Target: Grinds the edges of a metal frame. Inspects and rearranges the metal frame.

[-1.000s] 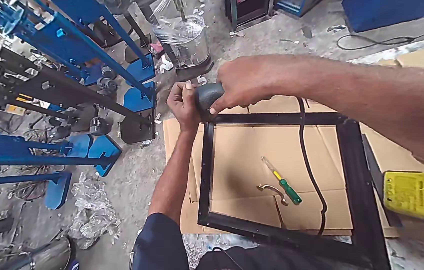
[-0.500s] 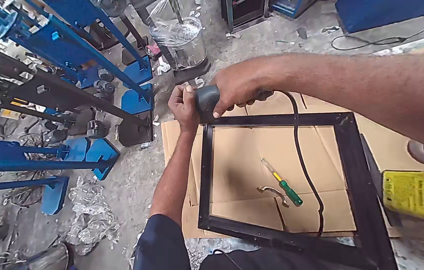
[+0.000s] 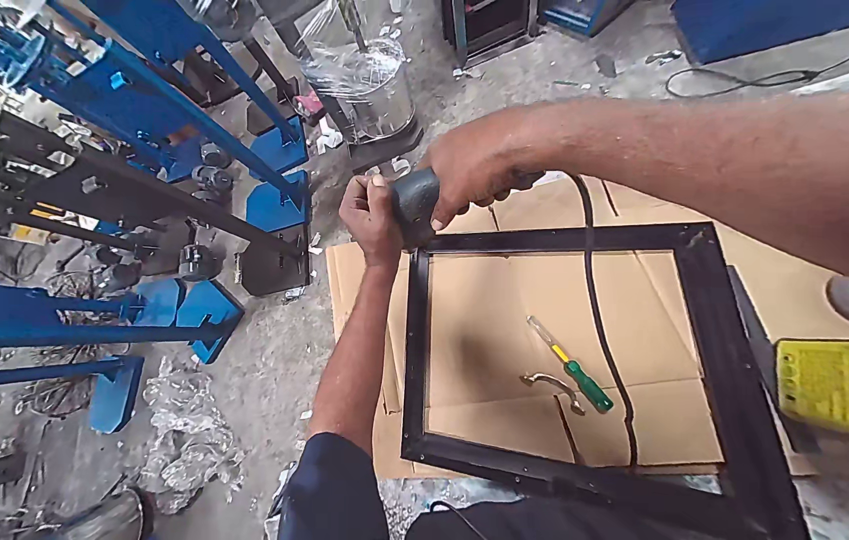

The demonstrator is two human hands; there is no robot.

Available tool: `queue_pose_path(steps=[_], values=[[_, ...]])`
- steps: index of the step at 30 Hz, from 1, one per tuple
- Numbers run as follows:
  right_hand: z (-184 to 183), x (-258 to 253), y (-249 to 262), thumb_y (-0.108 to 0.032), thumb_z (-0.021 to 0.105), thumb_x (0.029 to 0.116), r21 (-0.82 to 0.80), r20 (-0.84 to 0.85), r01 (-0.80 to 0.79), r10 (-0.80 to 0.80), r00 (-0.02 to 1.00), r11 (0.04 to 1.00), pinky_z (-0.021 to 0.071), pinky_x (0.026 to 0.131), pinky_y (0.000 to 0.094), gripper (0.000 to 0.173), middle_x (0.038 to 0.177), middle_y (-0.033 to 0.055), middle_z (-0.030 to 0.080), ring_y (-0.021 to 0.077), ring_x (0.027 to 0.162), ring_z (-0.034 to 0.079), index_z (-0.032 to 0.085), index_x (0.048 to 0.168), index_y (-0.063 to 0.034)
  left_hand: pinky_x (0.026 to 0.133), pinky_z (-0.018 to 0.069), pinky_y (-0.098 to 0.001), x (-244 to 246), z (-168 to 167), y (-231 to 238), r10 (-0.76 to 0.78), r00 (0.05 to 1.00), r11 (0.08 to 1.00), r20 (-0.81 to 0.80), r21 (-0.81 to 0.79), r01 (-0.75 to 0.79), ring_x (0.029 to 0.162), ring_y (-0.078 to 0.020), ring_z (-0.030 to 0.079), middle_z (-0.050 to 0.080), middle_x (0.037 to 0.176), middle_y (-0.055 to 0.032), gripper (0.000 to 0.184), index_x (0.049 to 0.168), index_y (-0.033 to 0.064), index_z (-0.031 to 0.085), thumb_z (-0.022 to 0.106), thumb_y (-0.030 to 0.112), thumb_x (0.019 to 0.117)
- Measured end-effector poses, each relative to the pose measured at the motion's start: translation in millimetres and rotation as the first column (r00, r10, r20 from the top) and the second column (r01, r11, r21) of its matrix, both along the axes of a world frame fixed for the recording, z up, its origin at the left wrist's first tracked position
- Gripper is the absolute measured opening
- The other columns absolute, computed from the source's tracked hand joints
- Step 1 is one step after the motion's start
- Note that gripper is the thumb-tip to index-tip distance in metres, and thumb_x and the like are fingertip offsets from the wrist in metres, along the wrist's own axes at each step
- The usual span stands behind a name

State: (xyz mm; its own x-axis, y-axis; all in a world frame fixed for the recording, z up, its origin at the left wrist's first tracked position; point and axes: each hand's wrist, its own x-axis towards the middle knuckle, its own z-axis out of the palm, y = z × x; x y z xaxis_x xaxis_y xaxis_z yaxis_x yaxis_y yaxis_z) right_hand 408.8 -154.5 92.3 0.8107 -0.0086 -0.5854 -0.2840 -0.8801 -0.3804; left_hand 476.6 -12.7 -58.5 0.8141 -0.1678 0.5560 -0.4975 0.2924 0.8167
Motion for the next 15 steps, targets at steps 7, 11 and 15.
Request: queue_pose_path(steps=[7, 11, 15], values=[[1.4, -1.7, 4.1, -0.034, 0.08, 0.0909, -0.019, 0.012, -0.013, 0.013, 1.0, 1.0, 0.0456, 0.048, 0.0372, 0.032, 0.069, 0.0068, 0.064, 0.0175, 0.05, 0.053, 0.069, 0.11, -0.0106, 0.064, 0.0573, -0.0311, 2.3, -3.3, 1.3, -0.035, 0.999, 0.999, 0.016, -0.039, 0.036, 0.066, -0.0112, 0.064, 0.064, 0.071, -0.0014, 0.031, 0.084, 0.0078, 0.06, 0.051, 0.031, 0.1025], [-1.8, -2.1, 2.9, -0.034, 0.079, 0.0913, 0.0, 0.02, -0.017, 0.017, 1.0, 1.0, 0.0467, 0.049, 0.0385, 0.032, 0.07, 0.0065, 0.065, 0.0182, 0.051, 0.054, 0.069, 0.11, -0.0109, 0.063, 0.0572, -0.0309, 2.6, -3.9, 1.5, -0.057, 0.998, 0.997, 0.019, -0.046, 0.058, 0.065, -0.0113, 0.064, 0.064, 0.071, -0.0015, 0.03, 0.085, 0.0072, 0.061, 0.051, 0.029, 0.1025], [-4.0, -0.6, 3.1, -0.034, 0.081, 0.0899, 0.017, 0.019, -0.009, 0.009, 1.0, 1.0, 0.0459, 0.049, 0.0384, 0.031, 0.07, 0.007, 0.066, 0.0182, 0.051, 0.054, 0.07, 0.108, -0.0106, 0.062, 0.0567, -0.03, 2.6, -4.8, 1.2, -0.042, 0.999, 0.998, 0.011, -0.05, 0.043, 0.064, -0.0103, 0.063, 0.062, 0.07, -0.0001, 0.029, 0.085, 0.0075, 0.062, 0.052, 0.029, 0.1022]])
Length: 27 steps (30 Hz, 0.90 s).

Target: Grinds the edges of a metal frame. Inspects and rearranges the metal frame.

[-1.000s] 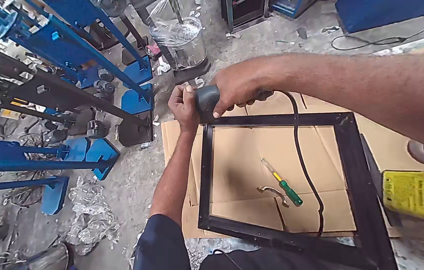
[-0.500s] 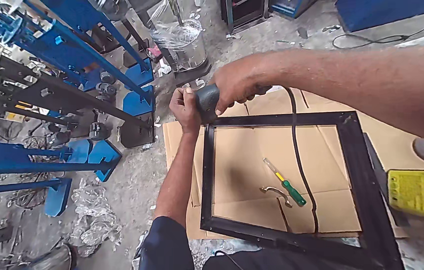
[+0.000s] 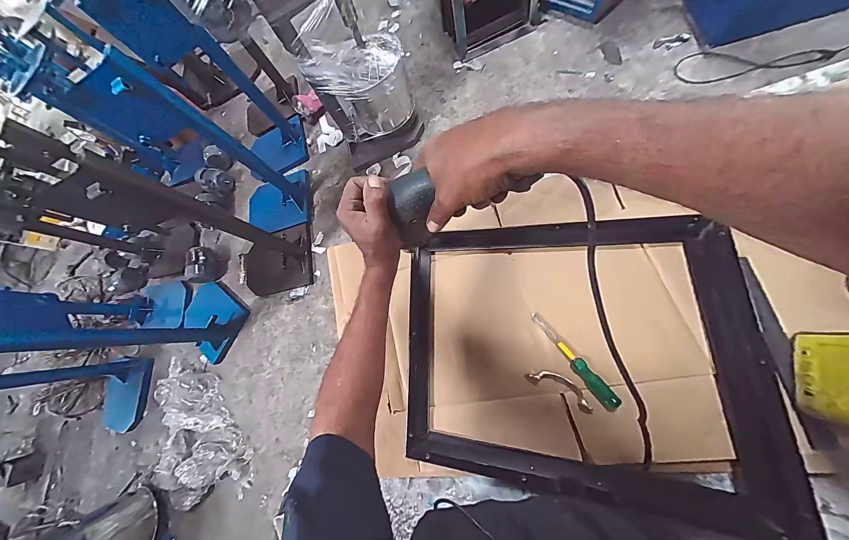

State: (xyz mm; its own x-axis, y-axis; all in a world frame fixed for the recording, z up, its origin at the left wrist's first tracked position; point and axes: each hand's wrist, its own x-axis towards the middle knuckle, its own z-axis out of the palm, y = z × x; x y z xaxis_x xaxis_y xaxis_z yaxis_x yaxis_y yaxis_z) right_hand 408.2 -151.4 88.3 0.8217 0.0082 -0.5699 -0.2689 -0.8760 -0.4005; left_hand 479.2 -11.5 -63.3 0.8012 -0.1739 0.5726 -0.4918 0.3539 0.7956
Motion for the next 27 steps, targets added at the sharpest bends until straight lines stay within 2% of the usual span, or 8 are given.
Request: queue_pose_path(steps=[6, 11, 21, 27], values=[[-0.7, 0.3, -0.2, -0.037, 0.081, 0.0898, -0.012, 0.001, -0.022, 0.022, 1.0, 1.0, 0.0468, 0.049, 0.0385, 0.035, 0.07, 0.0067, 0.065, 0.0181, 0.052, 0.054, 0.07, 0.111, -0.0116, 0.065, 0.0578, -0.0304, -1.4, -0.6, 0.4, -0.02, 1.0, 1.0, -0.014, -0.024, 0.02, 0.067, -0.0102, 0.065, 0.064, 0.072, 0.0, 0.03, 0.084, 0.0083, 0.061, 0.054, 0.031, 0.102], [-2.1, 0.8, -0.7, -0.032, 0.082, 0.0891, 0.008, 0.003, -0.017, 0.017, 1.0, 1.0, 0.0463, 0.049, 0.0376, 0.035, 0.069, 0.0067, 0.064, 0.0177, 0.05, 0.053, 0.069, 0.114, -0.0116, 0.064, 0.0571, -0.0299, -0.1, -2.2, 0.0, -0.013, 1.0, 1.0, -0.006, -0.019, 0.013, 0.066, -0.0101, 0.064, 0.063, 0.071, 0.0, 0.03, 0.084, 0.008, 0.061, 0.054, 0.031, 0.102], [-6.0, 3.5, -0.4, -0.031, 0.082, 0.0892, 0.005, 0.0, -0.025, 0.025, 1.0, 1.0, 0.046, 0.049, 0.0375, 0.033, 0.07, 0.0068, 0.065, 0.018, 0.051, 0.053, 0.069, 0.113, -0.0115, 0.062, 0.0565, -0.0283, -0.4, -3.7, 0.2, -0.007, 1.0, 1.0, -0.015, -0.013, 0.006, 0.064, -0.0082, 0.063, 0.062, 0.069, 0.0018, 0.03, 0.083, 0.009, 0.061, 0.055, 0.032, 0.1016], [-7.6, 3.9, 0.1, -0.032, 0.083, 0.0888, 0.009, 0.002, -0.021, 0.021, 1.0, 1.0, 0.047, 0.05, 0.0382, 0.039, 0.071, 0.0079, 0.065, 0.0186, 0.052, 0.055, 0.068, 0.118, -0.011, 0.062, 0.0566, -0.0288, -0.1, -5.4, 0.4, -0.008, 1.0, 1.0, -0.029, -0.018, 0.007, 0.064, -0.0089, 0.063, 0.062, 0.069, 0.0012, 0.029, 0.084, 0.0082, 0.062, 0.054, 0.03, 0.1014]])
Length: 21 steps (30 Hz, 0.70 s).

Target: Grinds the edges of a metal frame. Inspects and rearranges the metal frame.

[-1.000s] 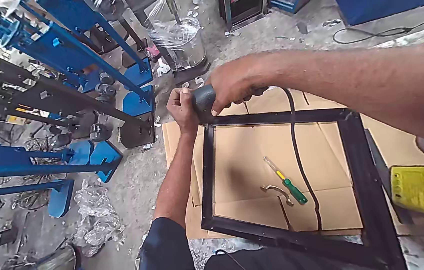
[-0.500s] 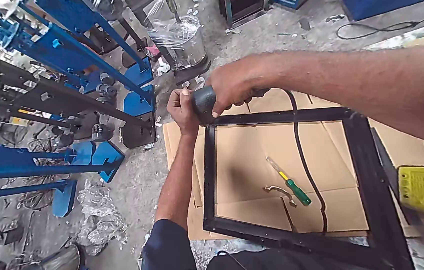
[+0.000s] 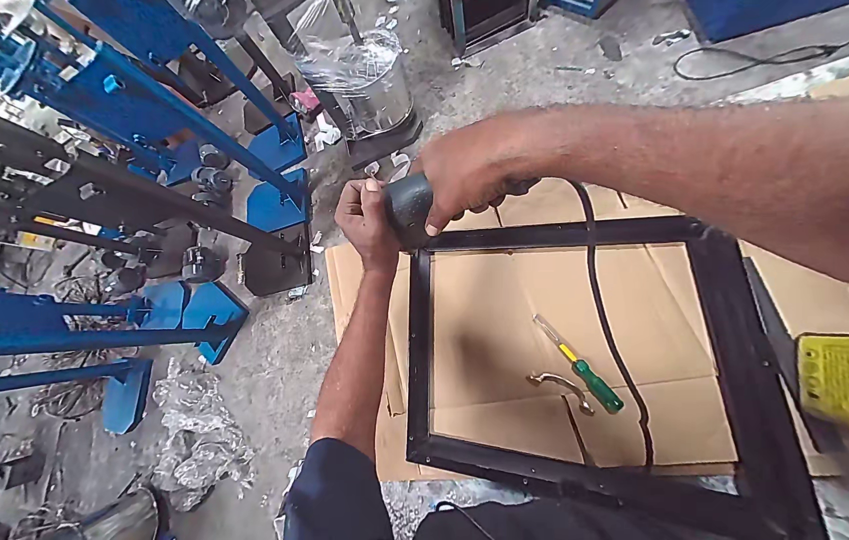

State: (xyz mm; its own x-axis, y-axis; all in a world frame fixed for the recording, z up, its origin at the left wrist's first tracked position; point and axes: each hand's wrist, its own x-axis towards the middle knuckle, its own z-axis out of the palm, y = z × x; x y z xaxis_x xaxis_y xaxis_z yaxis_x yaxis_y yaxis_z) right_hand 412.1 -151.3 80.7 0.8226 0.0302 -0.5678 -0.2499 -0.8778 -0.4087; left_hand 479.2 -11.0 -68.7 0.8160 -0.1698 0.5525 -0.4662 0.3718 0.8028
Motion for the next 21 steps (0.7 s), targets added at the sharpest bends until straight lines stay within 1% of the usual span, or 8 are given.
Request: queue_pose_path(steps=[5, 9, 10, 12, 13, 15, 18, 21], values=[[-1.2, 1.1, -0.8, -0.032, 0.081, 0.0903, 0.008, -0.006, -0.005, 0.005, 1.0, 1.0, 0.0466, 0.049, 0.0364, 0.037, 0.07, 0.0068, 0.065, 0.0169, 0.051, 0.054, 0.067, 0.118, -0.0111, 0.062, 0.0571, -0.0297, 0.9, -2.2, 0.1, -0.006, 1.0, 1.0, -0.002, 0.002, 0.006, 0.064, -0.0102, 0.064, 0.063, 0.07, -0.0005, 0.028, 0.085, 0.007, 0.062, 0.055, 0.029, 0.1011], [-3.5, 1.3, 0.0, -0.034, 0.084, 0.0874, -0.008, 0.036, -0.007, 0.007, 0.999, 1.0, 0.0496, 0.051, 0.0393, 0.045, 0.074, 0.0081, 0.068, 0.019, 0.053, 0.058, 0.067, 0.122, -0.0109, 0.063, 0.0572, -0.0304, 0.7, -2.6, 0.9, 0.002, 1.0, 1.0, 0.0, -0.005, -0.002, 0.065, -0.0105, 0.064, 0.063, 0.07, -0.0006, 0.029, 0.085, 0.0072, 0.062, 0.054, 0.029, 0.1012], [-3.1, -2.1, 1.6, -0.04, 0.085, 0.0849, -0.067, 0.104, -0.037, 0.044, 0.994, 0.997, 0.0527, 0.053, 0.042, 0.053, 0.077, 0.0084, 0.069, 0.0208, 0.057, 0.061, 0.065, 0.125, -0.0117, 0.063, 0.0575, -0.0307, 1.4, -2.8, 0.9, -0.001, 1.0, 1.0, 0.0, -0.013, 0.001, 0.065, -0.0106, 0.064, 0.063, 0.071, -0.0007, 0.028, 0.085, 0.0075, 0.062, 0.054, 0.029, 0.1013], [-2.9, -15.3, 6.2, -0.048, 0.086, 0.0804, -0.271, 0.295, -0.102, 0.183, 0.938, 0.957, 0.0539, 0.064, 0.0559, 0.069, 0.09, 0.0132, 0.067, 0.0332, 0.078, 0.067, 0.06, 0.136, -0.015, 0.063, 0.0575, -0.031, 2.1, -3.3, 0.4, 0.006, 1.0, 0.999, -0.005, -0.031, -0.006, 0.065, -0.011, 0.064, 0.063, 0.07, -0.0011, 0.028, 0.084, 0.0072, 0.062, 0.054, 0.028, 0.1015], [-6.0, -21.5, 7.2, -0.046, 0.085, 0.0801, -0.347, 0.387, -0.119, 0.257, 0.886, 0.931, 0.0528, 0.063, 0.0587, 0.069, 0.091, 0.0145, 0.067, 0.0375, 0.081, 0.068, 0.059, 0.136, -0.0166, 0.063, 0.057, -0.031, 1.7, -3.5, 1.1, 0.018, 1.0, 0.999, -0.006, -0.028, -0.018, 0.064, -0.011, 0.063, 0.062, 0.07, -0.0011, 0.028, 0.084, 0.0071, 0.061, 0.052, 0.027, 0.1017], [-12.2, -26.7, 5.2, -0.041, 0.085, 0.0811, -0.418, 0.479, -0.134, 0.343, 0.808, 0.898, 0.0503, 0.057, 0.0566, 0.058, 0.084, 0.0132, 0.065, 0.0385, 0.075, 0.067, 0.061, 0.129, -0.0195, 0.063, 0.0571, -0.0313, -1.9, -3.5, 0.8, 0.041, 0.999, 0.999, -0.01, -0.024, -0.042, 0.065, -0.0112, 0.063, 0.062, 0.07, -0.0011, 0.026, 0.085, 0.007, 0.06, 0.052, 0.026, 0.1016], [-11.6, -29.5, 6.3, -0.036, 0.081, 0.0851, -0.419, 0.455, -0.121, 0.323, 0.829, 0.9, 0.051, 0.058, 0.0553, 0.049, 0.084, 0.0123, 0.065, 0.0377, 0.076, 0.067, 0.062, 0.128, -0.02, 0.063, 0.0575, -0.0317, -4.2, -2.4, -1.0, 0.049, 0.999, 0.999, -0.002, -0.021, -0.049, 0.064, -0.0115, 0.064, 0.063, 0.07, -0.0018, 0.027, 0.084, 0.0064, 0.061, 0.053, 0.026, 0.1016], [-9.4, -32.0, 10.0, -0.028, 0.078, 0.0883, -0.409, 0.428, -0.098, 0.285, 0.858, 0.907, 0.0511, 0.058, 0.0559, 0.047, 0.083, 0.0131, 0.064, 0.0386, 0.075, 0.067, 0.059, 0.131, -0.0195, 0.063, 0.0574, -0.0317, -1.8, -3.0, -0.7, 0.028, 1.0, 1.0, 0.009, -0.004, -0.028, 0.064, -0.0118, 0.064, 0.063, 0.07, -0.0019, 0.029, 0.084, 0.0067, 0.06, 0.051, 0.026, 0.1024]])
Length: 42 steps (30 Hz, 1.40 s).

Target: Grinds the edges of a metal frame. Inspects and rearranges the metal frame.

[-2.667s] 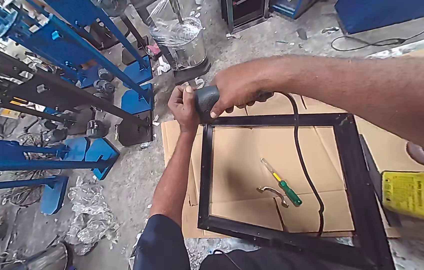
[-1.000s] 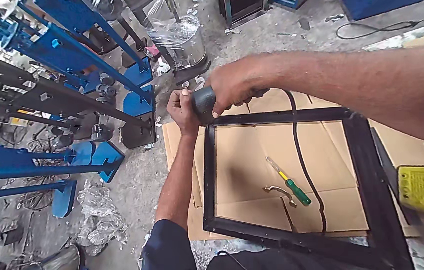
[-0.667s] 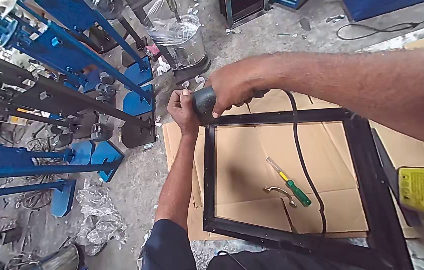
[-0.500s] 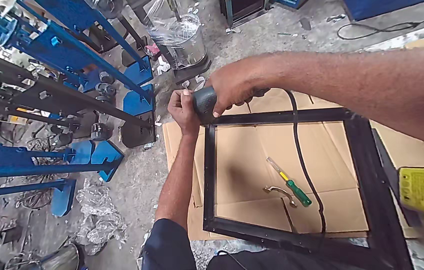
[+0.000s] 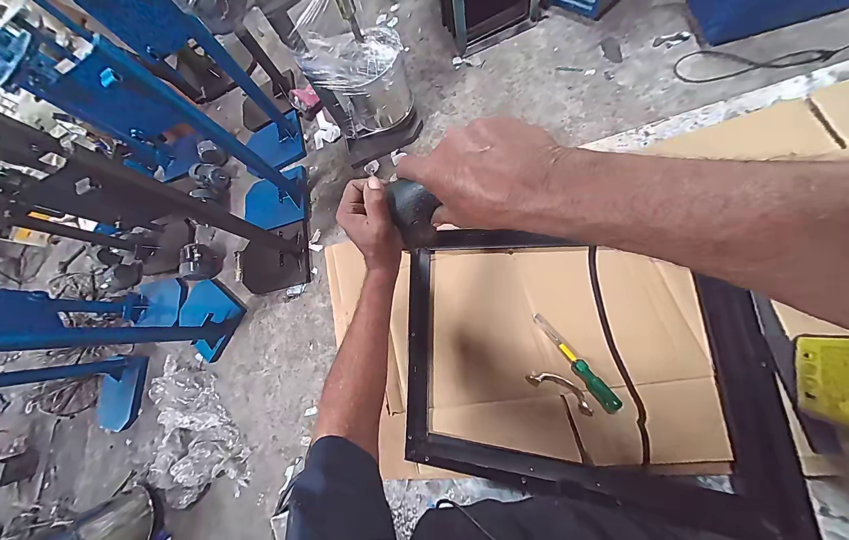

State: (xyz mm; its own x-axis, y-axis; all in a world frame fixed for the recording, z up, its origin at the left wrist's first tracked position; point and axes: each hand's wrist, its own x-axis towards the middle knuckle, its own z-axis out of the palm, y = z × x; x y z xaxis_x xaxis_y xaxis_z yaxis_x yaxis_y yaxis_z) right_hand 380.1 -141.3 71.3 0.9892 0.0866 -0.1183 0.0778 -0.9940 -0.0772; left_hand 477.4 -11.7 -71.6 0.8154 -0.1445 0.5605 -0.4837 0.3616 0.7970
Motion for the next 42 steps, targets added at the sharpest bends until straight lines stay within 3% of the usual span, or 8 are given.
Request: queue_pose_path(steps=[5, 8, 10, 12, 15, 33, 40, 42], values=[[2.2, 1.2, 3.7, -0.018, 0.077, 0.0856, 0.007, -0.018, 0.003, -0.003, 1.0, 1.0, 0.0518, 0.06, 0.0573, 0.051, 0.084, 0.0151, 0.064, 0.0398, 0.078, 0.067, 0.056, 0.132, -0.0135, 0.064, 0.0577, -0.0314, 1.3, -1.0, 2.9, -0.015, 1.0, 1.0, -0.001, -0.012, 0.015, 0.065, -0.011, 0.064, 0.064, 0.071, -0.0013, 0.028, 0.083, 0.007, 0.061, 0.053, 0.027, 0.1017], [8.3, 16.1, -4.2, -0.036, 0.082, 0.0876, 0.175, -0.271, 0.083, -0.033, 0.962, 0.981, 0.0554, 0.064, 0.0522, 0.074, 0.088, 0.0133, 0.067, 0.0311, 0.074, 0.066, 0.048, 0.149, -0.0125, 0.063, 0.0578, -0.0312, 0.3, -0.1, 3.1, -0.021, 1.0, 1.0, -0.004, 0.004, 0.021, 0.064, -0.0108, 0.064, 0.063, 0.07, -0.0009, 0.03, 0.083, 0.0078, 0.061, 0.054, 0.031, 0.1011], [4.8, 23.5, -10.8, -0.044, 0.084, 0.086, 0.335, -0.434, 0.226, -0.063, 0.899, 0.915, 0.0526, 0.052, 0.0379, 0.07, 0.077, 0.0081, 0.069, 0.0182, 0.056, 0.06, 0.054, 0.142, -0.0134, 0.062, 0.0581, -0.0308, 0.1, 0.1, 2.2, -0.035, 0.999, 0.999, -0.004, 0.006, 0.035, 0.063, -0.0106, 0.065, 0.065, 0.07, -0.0007, 0.029, 0.084, 0.0077, 0.063, 0.055, 0.03, 0.1014], [4.1, 26.4, -9.5, -0.044, 0.085, 0.0845, 0.356, -0.479, 0.272, -0.075, 0.874, 0.894, 0.0509, 0.052, 0.0379, 0.066, 0.076, 0.008, 0.066, 0.0175, 0.054, 0.057, 0.057, 0.135, -0.0118, 0.062, 0.0578, -0.0307, 0.2, 1.0, 2.4, -0.04, 0.999, 0.999, -0.012, -0.002, 0.04, 0.064, -0.0109, 0.064, 0.064, 0.07, -0.0008, 0.028, 0.085, 0.007, 0.063, 0.055, 0.028, 0.1012], [5.2, 26.4, -5.2, -0.044, 0.087, 0.0821, 0.306, -0.432, 0.25, -0.1, 0.896, 0.919, 0.0522, 0.052, 0.0421, 0.06, 0.073, 0.0077, 0.064, 0.0199, 0.055, 0.058, 0.062, 0.125, -0.0106, 0.062, 0.0581, -0.0313, 1.5, 2.2, 3.0, -0.063, 0.998, 0.998, -0.011, -0.027, 0.063, 0.064, -0.0114, 0.065, 0.064, 0.07, -0.0012, 0.027, 0.085, 0.0076, 0.063, 0.055, 0.029, 0.1008], [20.9, 18.0, 0.5, -0.048, 0.085, 0.0831, 0.24, -0.377, 0.252, -0.15, 0.914, 0.937, 0.056, 0.063, 0.0487, 0.081, 0.086, 0.0109, 0.067, 0.0247, 0.068, 0.064, 0.051, 0.148, -0.0119, 0.062, 0.0569, -0.0306, -0.4, 14.7, 3.4, -0.052, 0.999, 0.998, 0.002, -0.025, 0.053, 0.063, -0.0109, 0.063, 0.061, 0.069, -0.0005, 0.029, 0.082, 0.0083, 0.061, 0.056, 0.031, 0.0995], [25.9, 15.5, 0.5, -0.049, 0.085, 0.0823, 0.227, -0.358, 0.252, -0.16, 0.92, 0.941, 0.0557, 0.061, 0.0479, 0.08, 0.083, 0.01, 0.067, 0.024, 0.066, 0.064, 0.053, 0.145, -0.0114, 0.06, 0.0572, -0.0301, -2.4, 22.3, 4.0, -0.049, 0.999, 0.999, 0.011, -0.004, 0.049, 0.063, -0.0112, 0.064, 0.063, 0.069, -0.0015, 0.029, 0.084, 0.0067, 0.063, 0.054, 0.028, 0.1007], [26.5, 14.9, 0.1, -0.048, 0.086, 0.0817, 0.221, -0.343, 0.248, -0.163, 0.925, 0.943, 0.0558, 0.059, 0.0478, 0.073, 0.079, 0.0082, 0.066, 0.0233, 0.063, 0.064, 0.057, 0.138, -0.0122, 0.06, 0.0573, -0.0298, -3.4, 25.8, 4.3, -0.048, 0.999, 0.999, 0.016, 0.005, 0.048, 0.062, -0.0107, 0.064, 0.064, 0.069, -0.0013, 0.029, 0.084, 0.0068, 0.063, 0.053, 0.028, 0.1013]])
